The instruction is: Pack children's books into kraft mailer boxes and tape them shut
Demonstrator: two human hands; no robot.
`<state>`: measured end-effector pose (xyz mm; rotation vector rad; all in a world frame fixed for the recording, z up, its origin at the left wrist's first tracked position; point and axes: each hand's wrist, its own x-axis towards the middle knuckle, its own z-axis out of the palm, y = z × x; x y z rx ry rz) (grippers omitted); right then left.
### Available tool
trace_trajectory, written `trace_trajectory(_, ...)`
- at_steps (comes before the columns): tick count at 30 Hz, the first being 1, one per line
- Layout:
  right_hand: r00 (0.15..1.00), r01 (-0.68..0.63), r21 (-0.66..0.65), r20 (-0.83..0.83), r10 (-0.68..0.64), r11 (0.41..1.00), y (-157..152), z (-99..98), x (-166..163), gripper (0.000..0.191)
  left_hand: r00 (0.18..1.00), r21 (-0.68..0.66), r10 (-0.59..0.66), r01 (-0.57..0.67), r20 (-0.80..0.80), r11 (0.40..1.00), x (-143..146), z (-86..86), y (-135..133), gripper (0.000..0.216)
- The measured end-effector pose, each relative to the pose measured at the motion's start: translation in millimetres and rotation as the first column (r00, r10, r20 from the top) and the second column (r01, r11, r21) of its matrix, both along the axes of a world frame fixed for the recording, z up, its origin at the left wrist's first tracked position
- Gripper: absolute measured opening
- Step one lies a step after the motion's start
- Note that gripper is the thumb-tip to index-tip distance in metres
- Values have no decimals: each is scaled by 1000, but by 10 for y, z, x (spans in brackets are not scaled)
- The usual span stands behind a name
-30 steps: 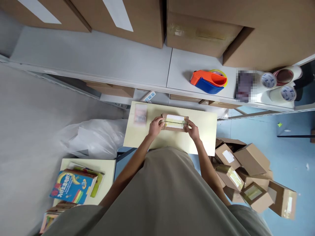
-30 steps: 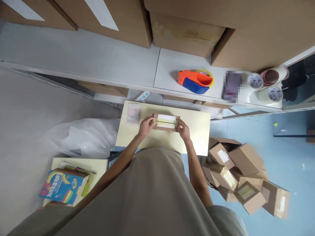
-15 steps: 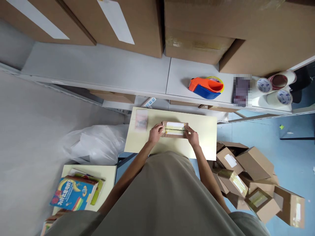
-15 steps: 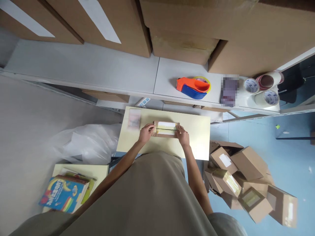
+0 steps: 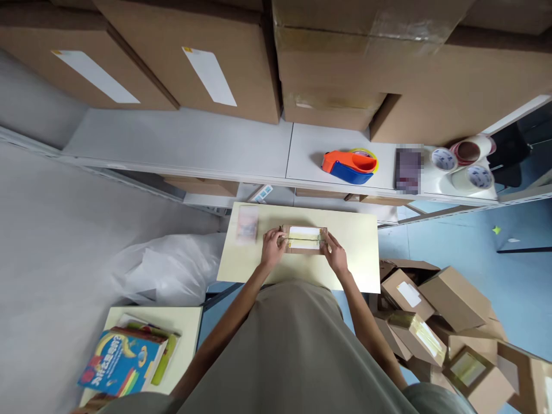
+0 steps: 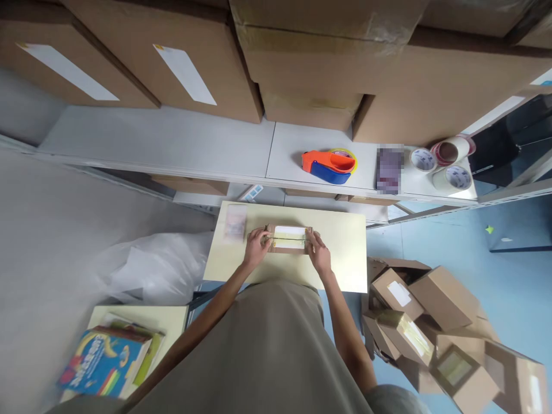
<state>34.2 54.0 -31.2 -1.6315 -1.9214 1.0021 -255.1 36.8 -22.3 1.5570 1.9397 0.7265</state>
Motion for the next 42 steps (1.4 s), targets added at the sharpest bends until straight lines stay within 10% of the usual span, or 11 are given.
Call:
trace_trajectory(5, 997, -26, 226, 72, 10, 974, 226, 422, -1, 75, 998, 120, -51, 56, -41, 991, 163, 330, 223, 14)
trace_trajectory(13, 985, -27, 601, 153, -82, 799, 1413, 1675, 65, 68, 986, 480, -168, 152, -9, 864, 574, 1396, 1167, 18)
trace_trajectory(21, 916, -82, 535, 373, -148, 841, 2186, 1775, -72, 45, 976, 663, -211, 120, 59, 739, 824, 1891, 1384, 17)
trace_trajectory(31, 913, -284, 554, 406, 44, 782, 1264, 1896, -95, 59, 944, 657, -124, -116, 307, 745, 436, 1927, 775, 34)
trace_trajectory(42, 875, -439, 593, 454, 170, 675, 466, 2207, -299, 49, 960, 764, -227, 20, 166, 644, -116, 2177, 47, 26)
